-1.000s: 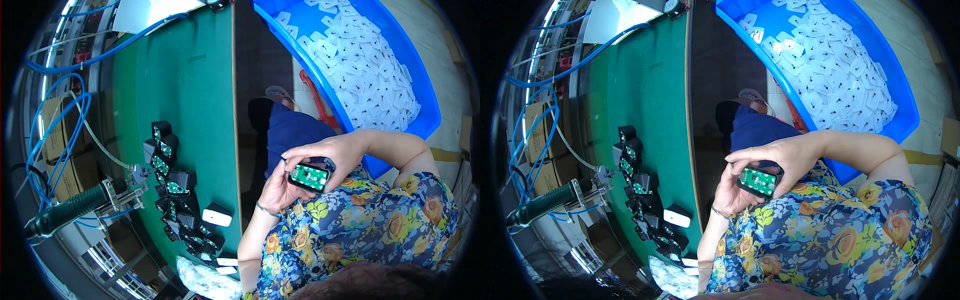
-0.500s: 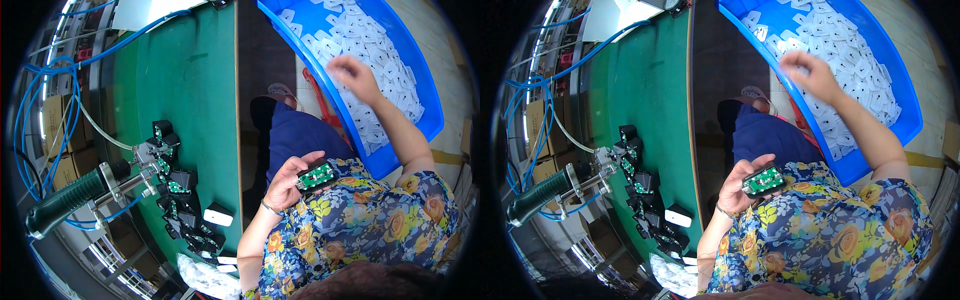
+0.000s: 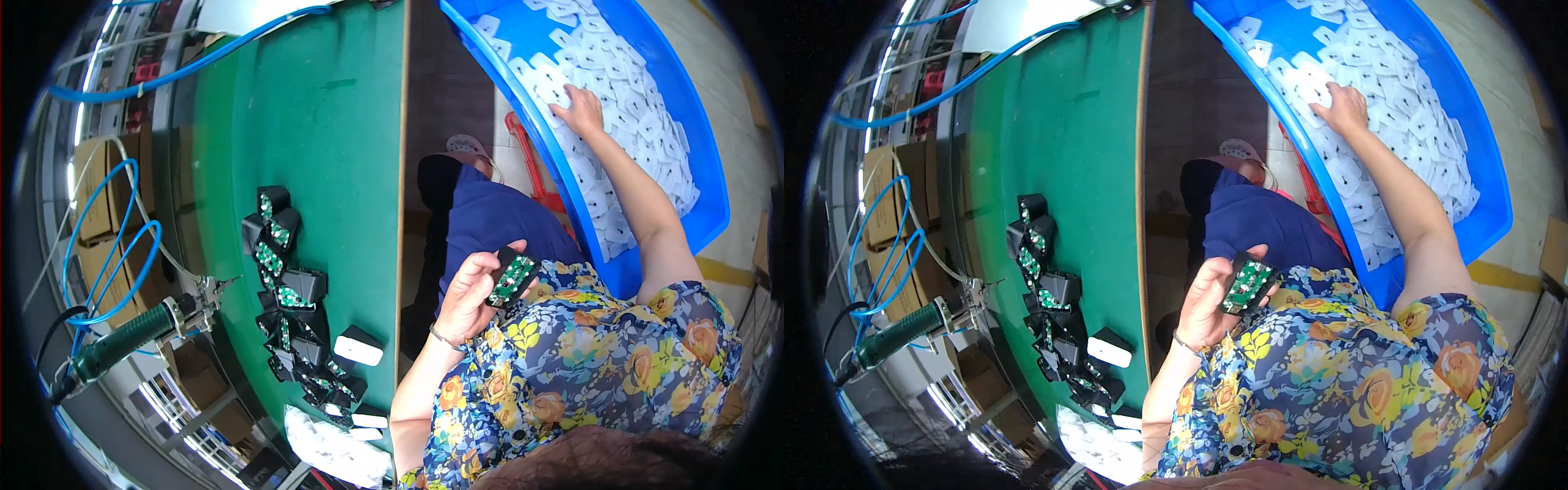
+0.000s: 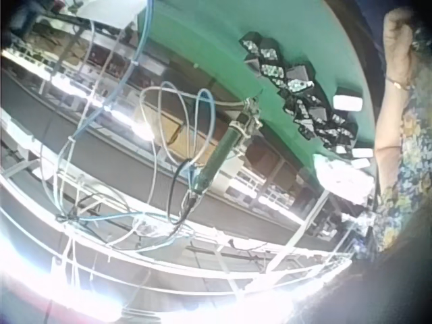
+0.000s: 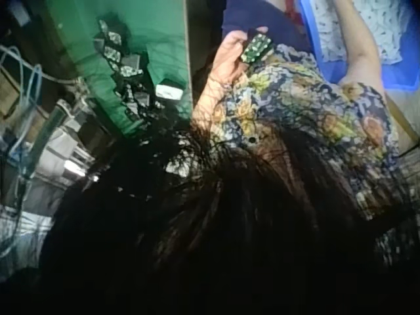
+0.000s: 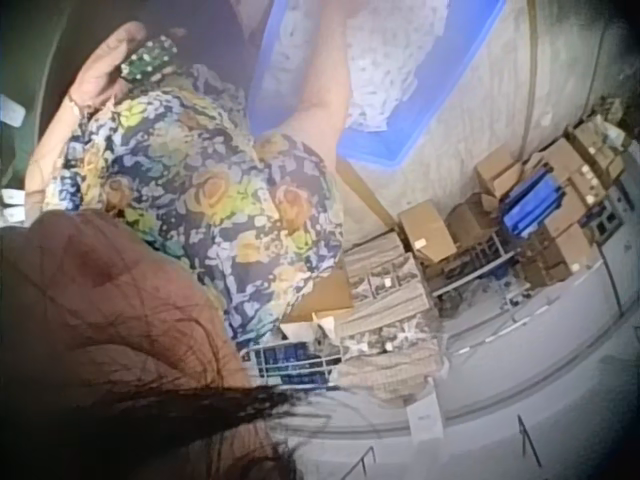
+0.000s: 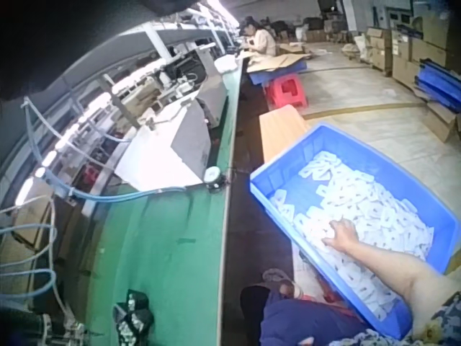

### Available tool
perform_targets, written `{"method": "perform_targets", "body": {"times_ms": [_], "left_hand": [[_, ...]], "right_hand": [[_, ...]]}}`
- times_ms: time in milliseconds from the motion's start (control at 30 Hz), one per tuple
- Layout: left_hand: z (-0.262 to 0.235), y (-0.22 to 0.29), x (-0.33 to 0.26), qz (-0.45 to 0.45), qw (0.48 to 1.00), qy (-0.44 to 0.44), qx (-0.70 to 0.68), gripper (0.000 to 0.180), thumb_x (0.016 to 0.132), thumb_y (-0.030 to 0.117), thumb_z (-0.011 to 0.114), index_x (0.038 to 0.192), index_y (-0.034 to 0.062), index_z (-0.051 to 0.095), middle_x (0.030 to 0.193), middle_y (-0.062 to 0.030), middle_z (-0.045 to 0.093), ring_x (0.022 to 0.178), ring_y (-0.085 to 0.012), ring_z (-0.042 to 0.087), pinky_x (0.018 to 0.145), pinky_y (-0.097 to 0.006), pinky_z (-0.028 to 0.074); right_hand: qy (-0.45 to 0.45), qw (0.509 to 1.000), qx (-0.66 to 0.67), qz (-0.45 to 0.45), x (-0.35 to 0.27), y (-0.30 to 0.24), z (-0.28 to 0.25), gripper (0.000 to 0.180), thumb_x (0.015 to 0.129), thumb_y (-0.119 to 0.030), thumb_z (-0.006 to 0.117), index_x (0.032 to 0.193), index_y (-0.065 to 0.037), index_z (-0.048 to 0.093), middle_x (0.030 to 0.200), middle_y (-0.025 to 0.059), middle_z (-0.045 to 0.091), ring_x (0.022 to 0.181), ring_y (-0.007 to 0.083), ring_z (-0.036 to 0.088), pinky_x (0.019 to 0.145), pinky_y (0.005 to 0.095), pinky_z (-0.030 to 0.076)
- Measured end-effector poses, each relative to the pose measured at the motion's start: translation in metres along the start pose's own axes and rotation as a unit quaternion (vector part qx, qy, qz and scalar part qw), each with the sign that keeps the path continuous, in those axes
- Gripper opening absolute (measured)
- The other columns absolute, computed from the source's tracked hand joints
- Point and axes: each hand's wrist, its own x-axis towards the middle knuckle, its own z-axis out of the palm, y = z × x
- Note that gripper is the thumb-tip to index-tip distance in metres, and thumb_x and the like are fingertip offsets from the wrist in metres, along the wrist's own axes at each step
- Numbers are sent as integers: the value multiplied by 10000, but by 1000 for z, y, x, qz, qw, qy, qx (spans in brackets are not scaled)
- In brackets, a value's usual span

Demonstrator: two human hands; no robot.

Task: The person assembles small electronic devices by inserting black circuit boards into white plastic casings. They then use a pneumatic tool to secure the components with screws, repeating the process for multiple units on a green workbench.

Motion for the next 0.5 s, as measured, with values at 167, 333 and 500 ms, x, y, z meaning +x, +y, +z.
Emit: {"method": "perform_targets", "body": {"times_ms": [167, 333, 500], "left_hand": [[7, 5, -12, 15, 999, 7, -29, 327, 889, 227, 529, 1194, 129, 462, 1316, -181, 390, 1065, -360, 527, 851, -417, 482], [-4, -1, -12, 43, 998, -6, -42, 343, 901, 186, 505, 1228, 116, 424, 1297, -156, 422, 1064, -336, 536, 842, -395, 491], [-5, 0, -20, 56, 997, -2, -47, 361, 898, 189, 512, 1237, 115, 410, 1295, -155, 419, 1040, -328, 553, 821, -367, 500]], "right_hand": [[5, 997, -31, -74, 1, -2, 2, 519, 703, -393, 657, 1087, -54, 573, 914, 212, 604, 875, 352, 568, 772, 432, 446], [-24, 995, -63, -72, 0, -12, -14, 503, 705, -434, 636, 989, -20, 615, 880, 227, 615, 849, 358, 583, 745, 444, 460], [-90, 989, -116, -31, 7, -19, -10, 542, 726, -489, 595, 1022, -35, 614, 896, 242, 611, 878, 368, 586, 746, 457, 464]]}}
